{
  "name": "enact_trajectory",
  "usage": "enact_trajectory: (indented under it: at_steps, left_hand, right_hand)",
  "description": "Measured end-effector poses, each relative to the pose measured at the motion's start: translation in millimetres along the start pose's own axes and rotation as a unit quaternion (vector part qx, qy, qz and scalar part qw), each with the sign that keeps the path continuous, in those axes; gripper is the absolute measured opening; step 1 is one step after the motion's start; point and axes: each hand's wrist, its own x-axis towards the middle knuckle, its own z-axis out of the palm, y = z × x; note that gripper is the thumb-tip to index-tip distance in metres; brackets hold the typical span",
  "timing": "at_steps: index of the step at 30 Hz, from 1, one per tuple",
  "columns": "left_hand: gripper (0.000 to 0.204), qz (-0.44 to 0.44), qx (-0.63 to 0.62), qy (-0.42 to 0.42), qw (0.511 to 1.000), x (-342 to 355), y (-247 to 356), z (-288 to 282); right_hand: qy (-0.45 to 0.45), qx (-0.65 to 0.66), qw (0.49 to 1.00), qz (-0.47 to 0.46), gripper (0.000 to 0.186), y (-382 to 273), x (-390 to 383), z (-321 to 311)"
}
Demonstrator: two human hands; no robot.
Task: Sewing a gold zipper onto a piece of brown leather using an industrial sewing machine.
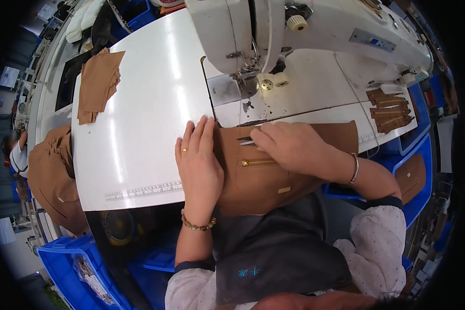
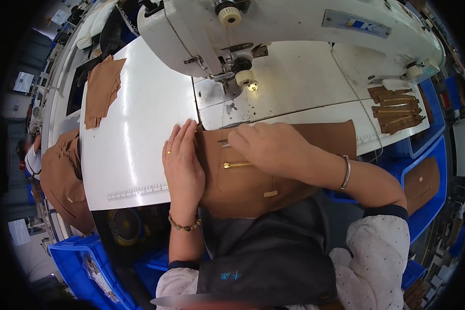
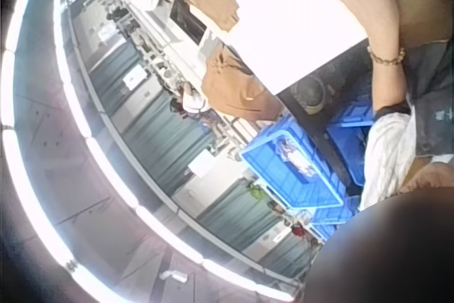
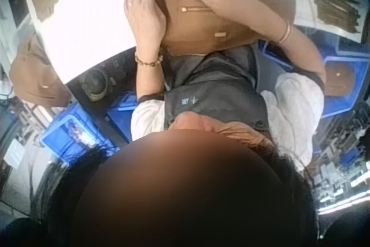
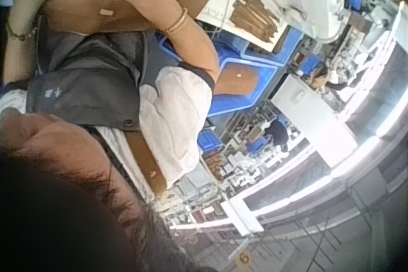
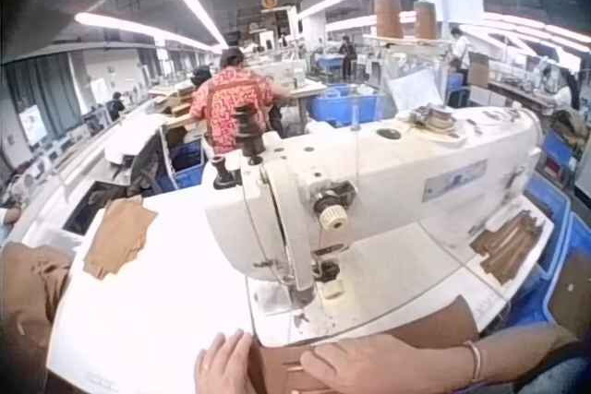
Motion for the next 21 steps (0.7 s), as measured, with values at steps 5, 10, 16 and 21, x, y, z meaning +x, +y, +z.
enact_trajectory:
  at_steps: [5,10,16,21]
  left_hand:
    - [0.044,0.010,-0.020,0.058,0.998,4,3,-1]
    - [0.012,-0.004,-0.134,0.070,0.988,2,7,-7]
    - [0.018,0.184,-0.116,0.129,0.968,-4,6,-12]
    - [0.019,0.184,-0.127,0.116,0.968,-5,6,-11]
  right_hand:
    - [0.023,0.071,0.997,0.007,0.014,-3,8,1]
    - [0.055,-0.055,0.997,0.004,0.013,34,13,-14]
    - [-0.021,0.054,0.990,-0.132,0.009,46,35,-1]
    - [-0.056,0.038,0.997,-0.042,0.022,37,18,-7]
